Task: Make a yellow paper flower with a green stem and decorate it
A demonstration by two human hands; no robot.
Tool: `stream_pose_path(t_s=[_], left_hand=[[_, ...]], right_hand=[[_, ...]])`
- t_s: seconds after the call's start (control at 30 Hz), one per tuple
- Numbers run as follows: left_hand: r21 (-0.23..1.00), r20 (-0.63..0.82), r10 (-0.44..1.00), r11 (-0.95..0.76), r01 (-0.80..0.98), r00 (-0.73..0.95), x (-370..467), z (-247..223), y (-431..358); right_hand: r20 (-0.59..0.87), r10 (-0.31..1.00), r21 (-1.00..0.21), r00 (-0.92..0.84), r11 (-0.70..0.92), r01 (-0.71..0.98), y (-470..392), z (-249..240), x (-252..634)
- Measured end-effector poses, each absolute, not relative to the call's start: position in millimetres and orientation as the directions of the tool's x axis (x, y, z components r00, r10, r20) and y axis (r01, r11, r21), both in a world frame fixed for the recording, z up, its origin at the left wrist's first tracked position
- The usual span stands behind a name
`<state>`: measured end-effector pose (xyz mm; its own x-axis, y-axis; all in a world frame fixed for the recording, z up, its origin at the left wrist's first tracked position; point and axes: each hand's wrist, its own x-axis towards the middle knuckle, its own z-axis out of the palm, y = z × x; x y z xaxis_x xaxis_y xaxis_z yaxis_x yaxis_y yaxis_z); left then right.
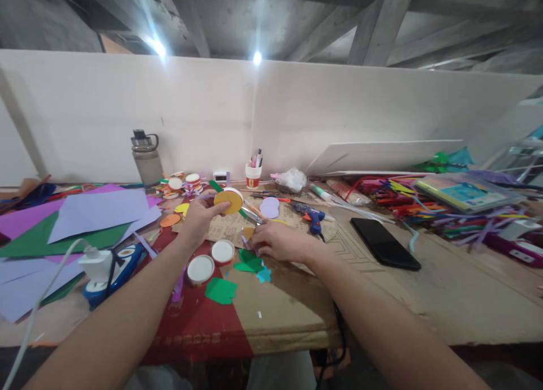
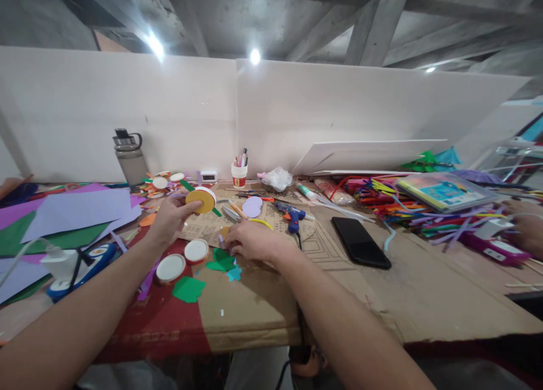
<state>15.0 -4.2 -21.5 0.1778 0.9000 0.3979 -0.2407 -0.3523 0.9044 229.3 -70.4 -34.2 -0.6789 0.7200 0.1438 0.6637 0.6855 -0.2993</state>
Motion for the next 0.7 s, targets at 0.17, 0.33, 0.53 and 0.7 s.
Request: stream_pose_path(t_s=[0.17,0.33,0.53,0.7], left_hand=[[0.901,0.404,0.896,-0.356,-0.246,0.182,14.8,-22.0,-3.5],[0.901,0.400,0.898,-0.349,-0.256,0.184,14.5,-22.3,-3.1],[0.900,0.399,0.899,-0.346,-0.264,0.182,14.3,-22.7,-2.0],[0.901,0.399,0.897,-0.344,-0.263,0.192,14.0,-24.4,-1.2]], right_hand=[[0.149,0.690,-0.289,-0.708,0.715,0.637,-69.4,-35.7,230.9],[0.132,0.681,-0.253,-0.721,0.726,0.640,-72.0,-30.5,230.1],[0.106,0.690,-0.296,-0.716,0.709,0.640,-71.4,-28.2,229.5],[0.108,0.707,-0.304,-0.699,0.693,0.654,-69.4,-29.5,229.3]])
